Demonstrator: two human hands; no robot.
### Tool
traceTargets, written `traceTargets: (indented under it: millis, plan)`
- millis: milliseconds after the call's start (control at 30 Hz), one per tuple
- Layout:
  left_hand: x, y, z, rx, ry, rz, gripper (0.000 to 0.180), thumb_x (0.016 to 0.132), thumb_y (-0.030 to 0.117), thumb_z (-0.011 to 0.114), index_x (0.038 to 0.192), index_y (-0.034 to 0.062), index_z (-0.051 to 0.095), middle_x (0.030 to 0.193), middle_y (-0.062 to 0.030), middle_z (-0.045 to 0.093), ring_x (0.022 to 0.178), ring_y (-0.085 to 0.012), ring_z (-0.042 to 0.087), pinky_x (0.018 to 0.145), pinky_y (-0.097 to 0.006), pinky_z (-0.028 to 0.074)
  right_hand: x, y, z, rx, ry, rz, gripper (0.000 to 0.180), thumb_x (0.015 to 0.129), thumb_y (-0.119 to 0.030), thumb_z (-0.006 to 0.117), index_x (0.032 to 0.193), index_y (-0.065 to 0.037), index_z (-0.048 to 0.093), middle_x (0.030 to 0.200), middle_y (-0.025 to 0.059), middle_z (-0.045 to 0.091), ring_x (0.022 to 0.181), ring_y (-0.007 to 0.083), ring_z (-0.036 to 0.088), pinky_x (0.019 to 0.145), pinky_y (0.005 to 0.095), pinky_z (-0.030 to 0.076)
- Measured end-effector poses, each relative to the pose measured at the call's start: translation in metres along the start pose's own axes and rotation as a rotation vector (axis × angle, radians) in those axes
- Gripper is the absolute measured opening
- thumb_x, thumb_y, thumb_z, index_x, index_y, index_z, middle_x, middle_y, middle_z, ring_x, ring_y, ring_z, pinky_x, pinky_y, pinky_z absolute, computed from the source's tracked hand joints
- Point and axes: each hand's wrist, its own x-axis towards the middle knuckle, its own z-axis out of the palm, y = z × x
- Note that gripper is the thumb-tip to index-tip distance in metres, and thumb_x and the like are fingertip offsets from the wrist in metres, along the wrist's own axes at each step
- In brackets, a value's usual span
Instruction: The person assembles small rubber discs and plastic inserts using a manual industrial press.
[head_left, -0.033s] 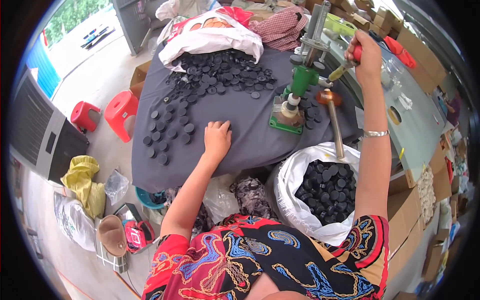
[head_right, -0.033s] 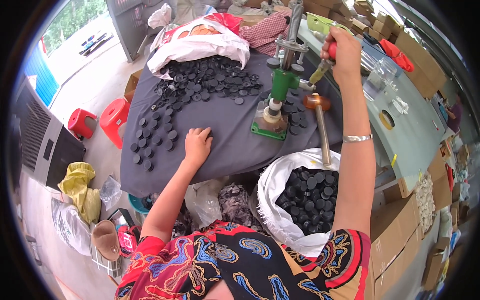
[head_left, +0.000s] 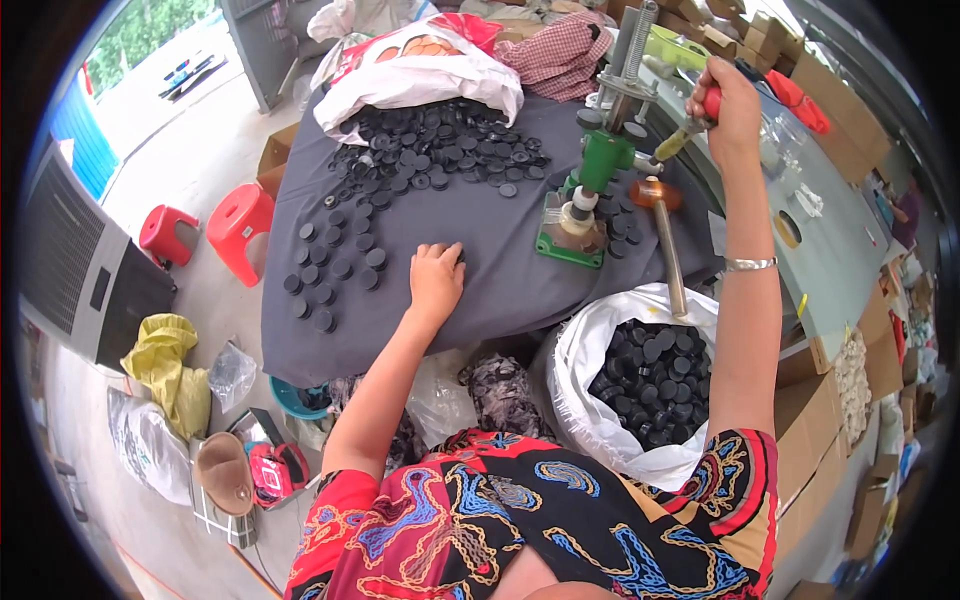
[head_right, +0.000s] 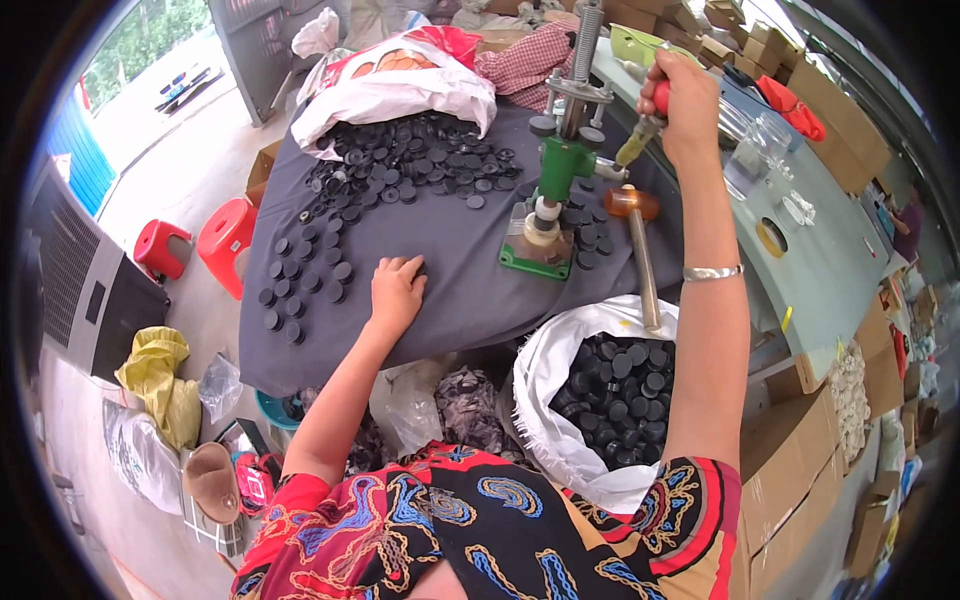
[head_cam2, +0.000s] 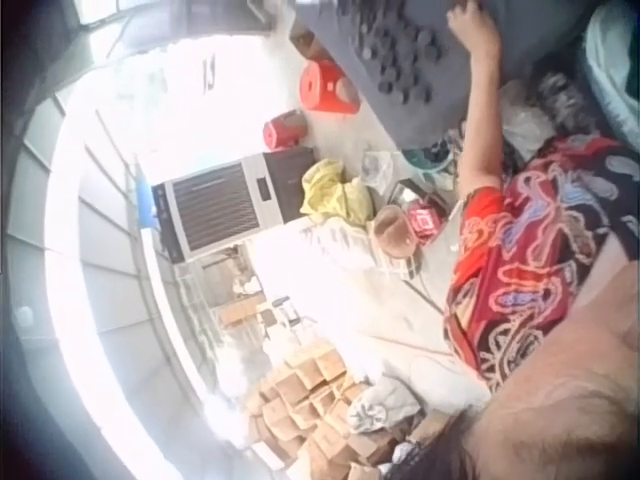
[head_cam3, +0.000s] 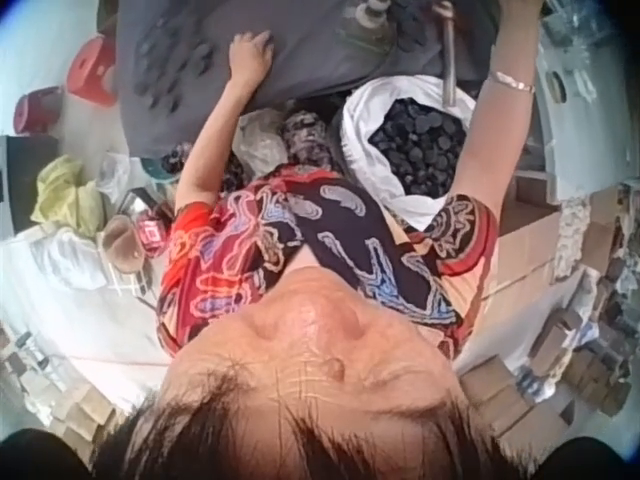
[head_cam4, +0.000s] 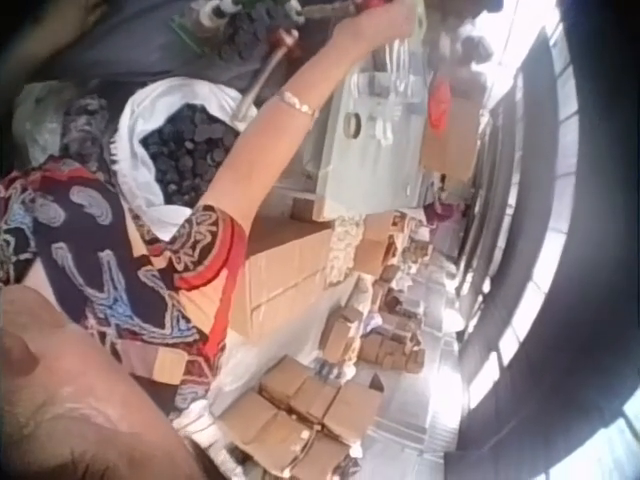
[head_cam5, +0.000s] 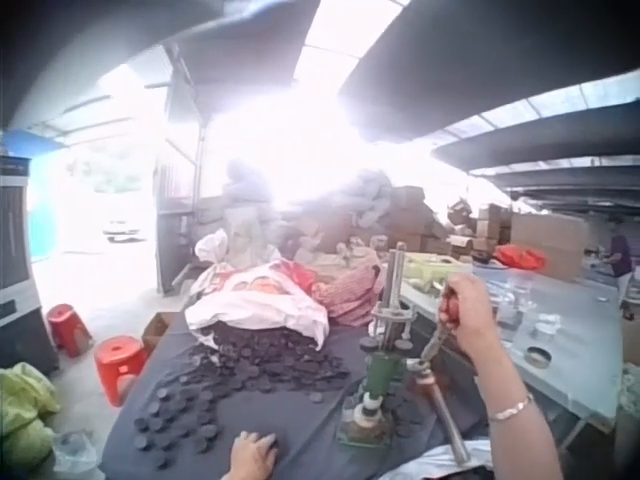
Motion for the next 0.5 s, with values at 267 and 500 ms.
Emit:
traceTargets:
  millis: [267,500]
  plan:
    - [0.047,0.068,0.029,-0.540,-0.011,-0.180,0.060,0.066,0.006,0.074,0.122,0.0058,0.054,0.095,-0.0147,0.064,0.091,-0.0332,0.059,0.079,-0.042,0.049,0.004,-0.003,0.006,-0.033,0.032,0.002,0.027,0.094,-0.022,0.053,0.074,-0.004,0.051,0.059,0.0059,0.049,0.048,0.0150,0.044,0.052,0.0312,0.041]
    - [0.096,0.113,0.066,-0.461,-0.212,-0.130,0.071,0.068,0.005,0.074,0.131,0.0014,0.042,0.097,-0.0176,0.064,0.091,-0.0348,0.058,0.080,-0.043,0.048,0.014,0.005,0.001,0.020,0.001,-0.006,0.025,0.090,-0.019,0.057,0.073,-0.001,0.054,0.060,0.0092,0.054,0.046,0.0162,0.049,0.047,0.0292,0.044]
